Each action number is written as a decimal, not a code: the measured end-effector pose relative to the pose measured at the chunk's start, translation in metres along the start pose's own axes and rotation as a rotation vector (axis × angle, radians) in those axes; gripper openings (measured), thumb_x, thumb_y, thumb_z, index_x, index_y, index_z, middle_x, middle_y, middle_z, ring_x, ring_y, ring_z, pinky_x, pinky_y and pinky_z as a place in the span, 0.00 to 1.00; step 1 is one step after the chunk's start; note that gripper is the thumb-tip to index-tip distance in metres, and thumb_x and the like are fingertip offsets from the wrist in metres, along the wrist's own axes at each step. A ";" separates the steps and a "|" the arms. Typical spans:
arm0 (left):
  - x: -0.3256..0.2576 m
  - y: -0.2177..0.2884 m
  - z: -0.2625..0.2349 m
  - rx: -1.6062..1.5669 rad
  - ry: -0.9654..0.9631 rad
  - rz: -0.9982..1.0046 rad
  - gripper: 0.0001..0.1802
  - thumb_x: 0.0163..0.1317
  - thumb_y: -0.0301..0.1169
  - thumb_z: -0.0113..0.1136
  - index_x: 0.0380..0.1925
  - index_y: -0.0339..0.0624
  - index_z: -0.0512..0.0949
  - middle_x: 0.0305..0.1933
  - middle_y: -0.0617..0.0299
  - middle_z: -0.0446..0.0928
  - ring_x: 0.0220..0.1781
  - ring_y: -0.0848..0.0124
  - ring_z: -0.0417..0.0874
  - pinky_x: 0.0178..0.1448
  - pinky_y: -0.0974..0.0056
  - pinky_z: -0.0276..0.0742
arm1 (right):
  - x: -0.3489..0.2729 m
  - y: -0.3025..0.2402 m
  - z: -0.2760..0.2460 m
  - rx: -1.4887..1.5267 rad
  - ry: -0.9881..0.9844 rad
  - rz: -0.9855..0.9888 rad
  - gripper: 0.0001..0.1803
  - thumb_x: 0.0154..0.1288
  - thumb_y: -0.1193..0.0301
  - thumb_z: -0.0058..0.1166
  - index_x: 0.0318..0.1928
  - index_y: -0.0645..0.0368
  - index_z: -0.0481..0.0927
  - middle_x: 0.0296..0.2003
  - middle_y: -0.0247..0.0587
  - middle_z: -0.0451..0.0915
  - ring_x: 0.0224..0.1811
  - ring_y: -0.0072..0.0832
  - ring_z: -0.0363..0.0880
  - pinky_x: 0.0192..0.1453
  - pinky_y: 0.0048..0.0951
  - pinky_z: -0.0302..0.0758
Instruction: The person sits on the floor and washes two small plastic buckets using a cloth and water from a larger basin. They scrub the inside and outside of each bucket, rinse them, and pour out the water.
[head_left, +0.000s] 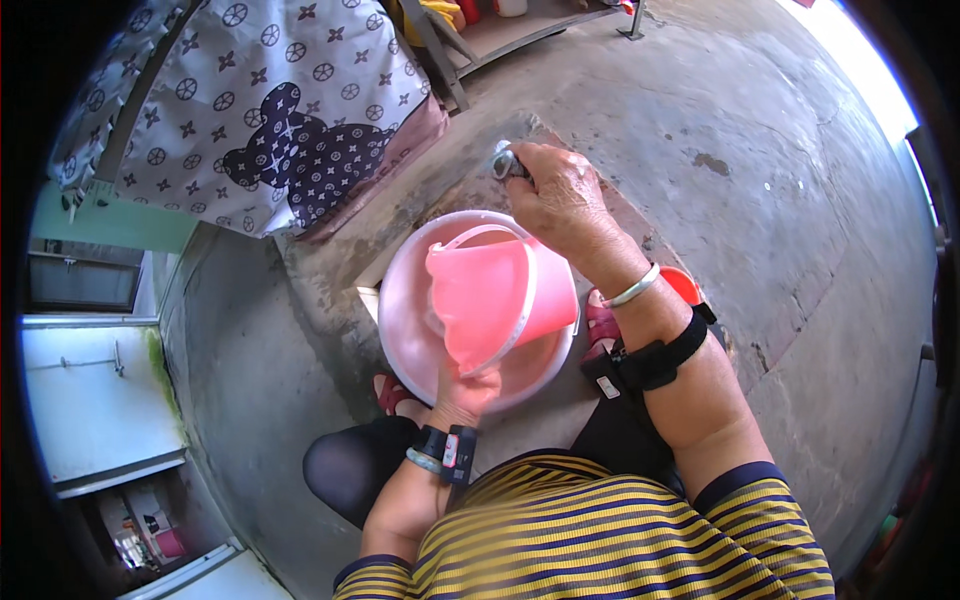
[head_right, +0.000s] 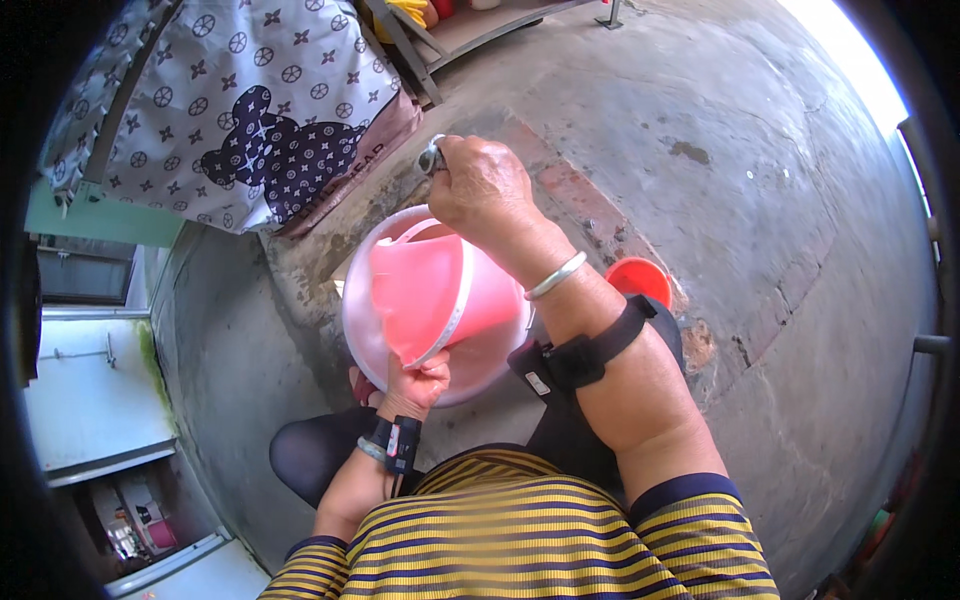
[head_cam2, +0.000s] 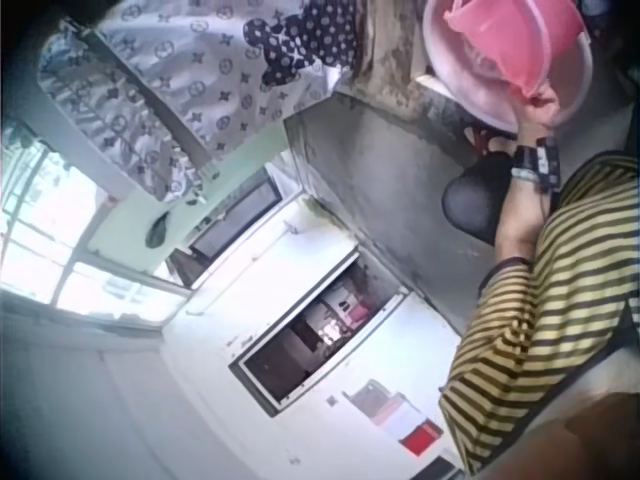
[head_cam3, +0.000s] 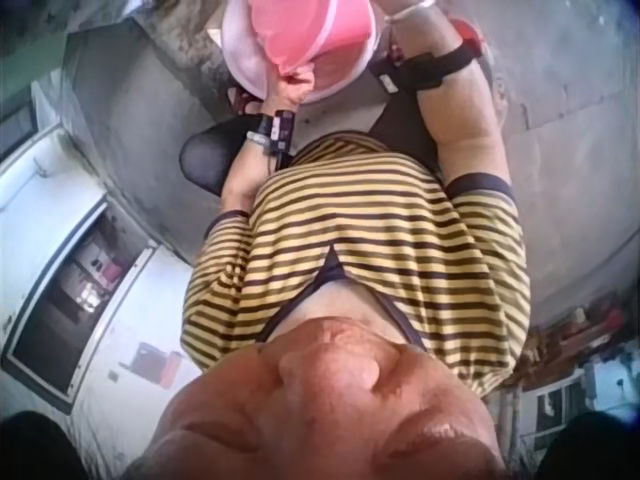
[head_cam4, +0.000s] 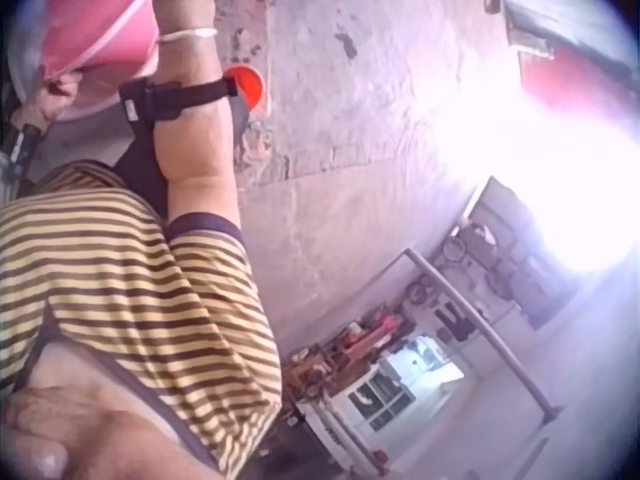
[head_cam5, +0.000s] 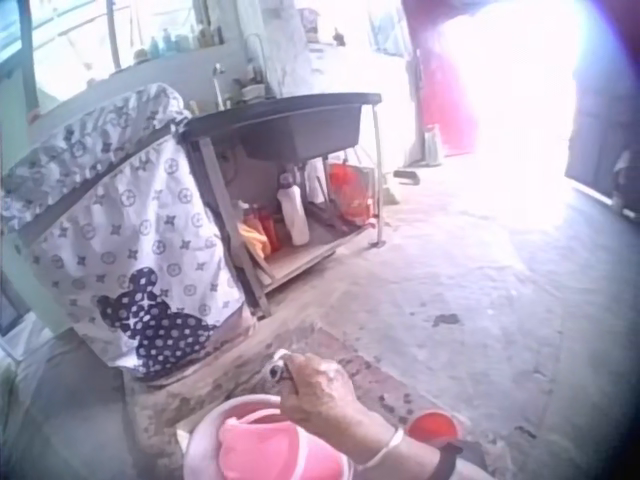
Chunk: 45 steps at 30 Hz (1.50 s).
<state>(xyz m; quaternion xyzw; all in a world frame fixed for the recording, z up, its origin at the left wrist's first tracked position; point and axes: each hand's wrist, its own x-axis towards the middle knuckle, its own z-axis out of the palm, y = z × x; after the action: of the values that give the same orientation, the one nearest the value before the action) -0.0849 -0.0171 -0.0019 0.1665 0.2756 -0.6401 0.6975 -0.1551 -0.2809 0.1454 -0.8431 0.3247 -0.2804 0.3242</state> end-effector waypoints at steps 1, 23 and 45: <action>0.003 -0.005 0.004 -0.041 -0.048 -0.017 0.06 0.63 0.29 0.60 0.28 0.45 0.75 0.21 0.70 0.66 0.21 0.76 0.65 0.24 0.73 0.63 | 0.001 0.003 -0.001 0.026 0.051 -0.006 0.12 0.60 0.71 0.52 0.41 0.62 0.83 0.35 0.60 0.84 0.42 0.57 0.83 0.50 0.51 0.79; 0.005 -0.021 0.042 -0.207 -0.479 -0.039 0.12 0.71 0.33 0.56 0.29 0.40 0.73 0.29 0.62 0.72 0.16 0.76 0.71 0.16 0.77 0.63 | 0.007 0.009 -0.006 0.282 0.020 0.134 0.17 0.65 0.69 0.56 0.50 0.64 0.85 0.28 0.38 0.83 0.30 0.22 0.81 0.34 0.30 0.79; -0.024 0.043 0.079 0.200 -0.007 0.604 0.09 0.68 0.36 0.63 0.43 0.46 0.81 0.37 0.65 0.83 0.28 0.75 0.80 0.27 0.73 0.76 | -0.012 -0.014 0.008 0.671 -0.287 0.230 0.16 0.71 0.70 0.52 0.49 0.70 0.86 0.35 0.37 0.86 0.35 0.23 0.82 0.42 0.28 0.78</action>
<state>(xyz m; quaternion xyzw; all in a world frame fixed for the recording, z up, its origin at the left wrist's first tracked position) -0.0294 -0.0383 0.0697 0.3063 0.1467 -0.4286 0.8372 -0.1519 -0.2611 0.1472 -0.6789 0.2586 -0.2123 0.6536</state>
